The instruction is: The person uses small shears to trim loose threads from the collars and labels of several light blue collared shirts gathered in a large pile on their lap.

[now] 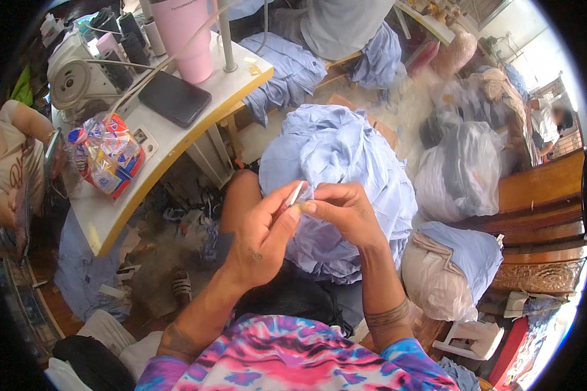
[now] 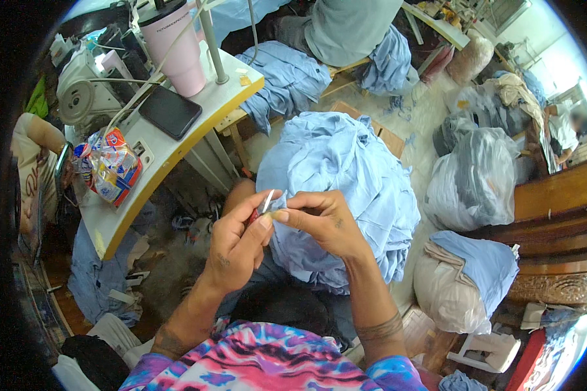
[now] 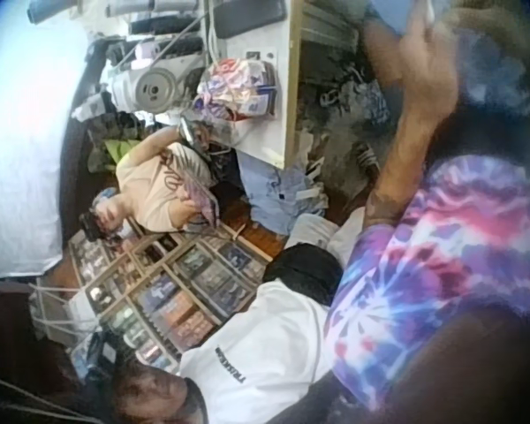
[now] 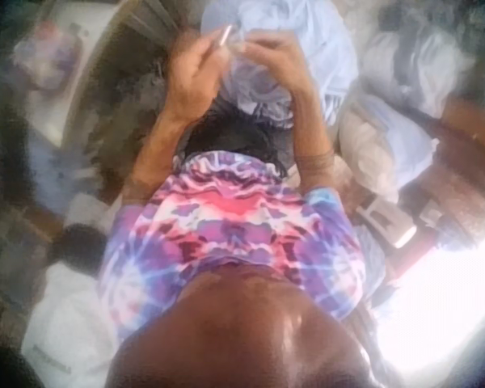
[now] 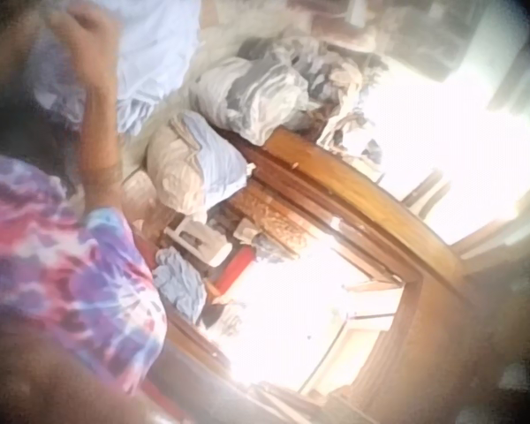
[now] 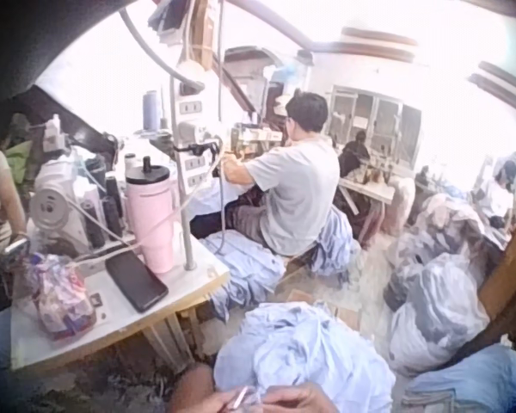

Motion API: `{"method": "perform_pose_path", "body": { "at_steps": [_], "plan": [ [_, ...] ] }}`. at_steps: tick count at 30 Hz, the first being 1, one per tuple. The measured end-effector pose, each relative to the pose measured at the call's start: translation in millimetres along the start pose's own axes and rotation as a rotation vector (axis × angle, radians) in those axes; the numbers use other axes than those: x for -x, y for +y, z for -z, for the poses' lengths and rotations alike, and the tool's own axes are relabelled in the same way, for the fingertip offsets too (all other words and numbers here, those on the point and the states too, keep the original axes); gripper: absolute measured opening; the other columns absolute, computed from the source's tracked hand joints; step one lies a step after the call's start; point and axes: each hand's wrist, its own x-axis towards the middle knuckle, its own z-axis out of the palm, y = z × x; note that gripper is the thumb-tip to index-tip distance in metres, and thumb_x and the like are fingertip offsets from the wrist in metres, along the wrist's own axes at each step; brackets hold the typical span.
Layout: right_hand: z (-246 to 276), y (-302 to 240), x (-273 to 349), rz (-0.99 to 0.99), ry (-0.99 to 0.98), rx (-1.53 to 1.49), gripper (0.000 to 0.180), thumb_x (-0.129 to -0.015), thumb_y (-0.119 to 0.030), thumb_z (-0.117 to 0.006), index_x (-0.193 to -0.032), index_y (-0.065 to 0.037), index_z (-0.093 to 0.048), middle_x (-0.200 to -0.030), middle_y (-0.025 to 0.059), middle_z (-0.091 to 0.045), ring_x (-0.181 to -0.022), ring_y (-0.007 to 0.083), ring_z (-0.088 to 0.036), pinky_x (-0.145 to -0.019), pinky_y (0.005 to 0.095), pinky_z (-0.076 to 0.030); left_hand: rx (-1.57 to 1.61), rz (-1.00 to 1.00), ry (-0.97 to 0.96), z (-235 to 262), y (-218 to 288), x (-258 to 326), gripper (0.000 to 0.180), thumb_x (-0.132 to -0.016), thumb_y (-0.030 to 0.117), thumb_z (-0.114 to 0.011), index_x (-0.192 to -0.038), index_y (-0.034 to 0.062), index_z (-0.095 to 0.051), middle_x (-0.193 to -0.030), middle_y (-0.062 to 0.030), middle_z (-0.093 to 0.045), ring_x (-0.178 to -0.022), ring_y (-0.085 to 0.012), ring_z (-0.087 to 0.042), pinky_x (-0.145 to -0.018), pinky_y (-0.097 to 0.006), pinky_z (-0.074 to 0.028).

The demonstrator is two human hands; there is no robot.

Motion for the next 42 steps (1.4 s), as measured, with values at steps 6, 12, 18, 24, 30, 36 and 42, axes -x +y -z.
{"method": "perform_pose_path", "body": {
  "at_steps": [6,12,18,24,30,36,42],
  "plan": [
    [27.7,11.6,-5.7,-0.095,-0.212,0.084,0.017,-0.094,-0.017,-0.08,-0.096,0.0,-0.08,-0.081,-0.0032,-0.072,-0.075,0.0038,-0.059,-0.065,0.0243,-0.046,0.01,0.039,-0.004,2.3,-7.7,-1.4,0.038,-0.109,0.021,-0.055,-0.14,0.0002,-0.059,-0.072,0.0065,-0.05,-0.05,-0.0001,-0.039,-0.044,-0.019,-0.033],
    [24.9,46.6,6.7,-0.141,-0.378,0.297,0.024,-0.095,-0.021,-0.079,-0.098,0.003,-0.077,-0.081,-0.0019,-0.07,-0.077,0.0074,-0.06,-0.069,0.0274,-0.048,0.093,-0.005,0.118,20.9,41.0,-28.0,0.034,-0.108,0.019,-0.055,-0.137,0.0017,-0.06,-0.074,0.0071,-0.05,-0.052,-0.0001,-0.041,-0.047,-0.02,-0.037],
    [38.0,30.8,20.3,-0.073,-0.18,-0.072,0.02,-0.096,-0.014,-0.077,-0.109,0.001,-0.076,-0.095,-0.0015,-0.069,-0.085,0.0058,-0.058,-0.075,0.0256,-0.047,-0.069,0.073,-0.088,12.8,9.8,-19.3,0.024,-0.104,0.014,-0.06,-0.126,0.0037,-0.064,-0.083,0.0037,-0.056,-0.078,-0.0053,-0.052,-0.07,-0.025,-0.044],
    [39.6,34.3,33.1,0.026,-0.081,-0.217,0.017,-0.096,-0.013,-0.077,-0.108,-0.001,-0.077,-0.096,-0.0003,-0.07,-0.085,0.007,-0.058,-0.074,0.0262,-0.047,-0.215,-0.048,-0.148,-11.5,-5.3,5.7,0.024,-0.105,0.015,-0.057,-0.126,0.0032,-0.057,-0.081,-0.0131,-0.065,-0.071,-0.024,-0.067,-0.065,-0.037,-0.05],
    [38.1,40.3,36.4,0.055,-0.014,-0.241,0.016,-0.094,-0.013,-0.078,-0.105,-0.001,-0.079,-0.09,0.0002,-0.071,-0.079,0.007,-0.057,-0.07,0.0244,-0.045,-0.374,-0.163,-0.107,-20.0,0.1,12.5,0.021,-0.103,0.014,-0.06,-0.12,0.0028,-0.055,-0.079,-0.0199,-0.064,-0.073,-0.0427,-0.068,-0.063,-0.048,-0.05],
    [30.7,36.9,34.5,0.067,-0.018,-0.212,0.014,-0.094,-0.011,-0.078,-0.104,-0.001,-0.079,-0.09,0.0007,-0.071,-0.077,0.0067,-0.056,-0.068,0.0244,-0.044,-0.408,-0.222,-0.089,-17.8,-0.8,14.3,0.019,-0.103,0.012,-0.06,-0.118,0.0019,-0.055,-0.076,-0.0197,-0.064,-0.071,-0.0435,-0.067,-0.06,-0.048,-0.049],
    [24.4,26.1,33.8,0.051,-0.019,-0.119,0.012,-0.093,-0.008,-0.078,-0.102,0.001,-0.079,-0.088,0.0014,-0.071,-0.079,0.0075,-0.058,-0.068,0.0256,-0.044,-0.32,-0.139,-0.07,-15.0,3.3,14.9,0.02,-0.103,0.013,-0.06,-0.117,0.0007,-0.054,-0.075,-0.0205,-0.063,-0.069,-0.0424,-0.068,-0.06,-0.047,-0.049]
  ]
}}
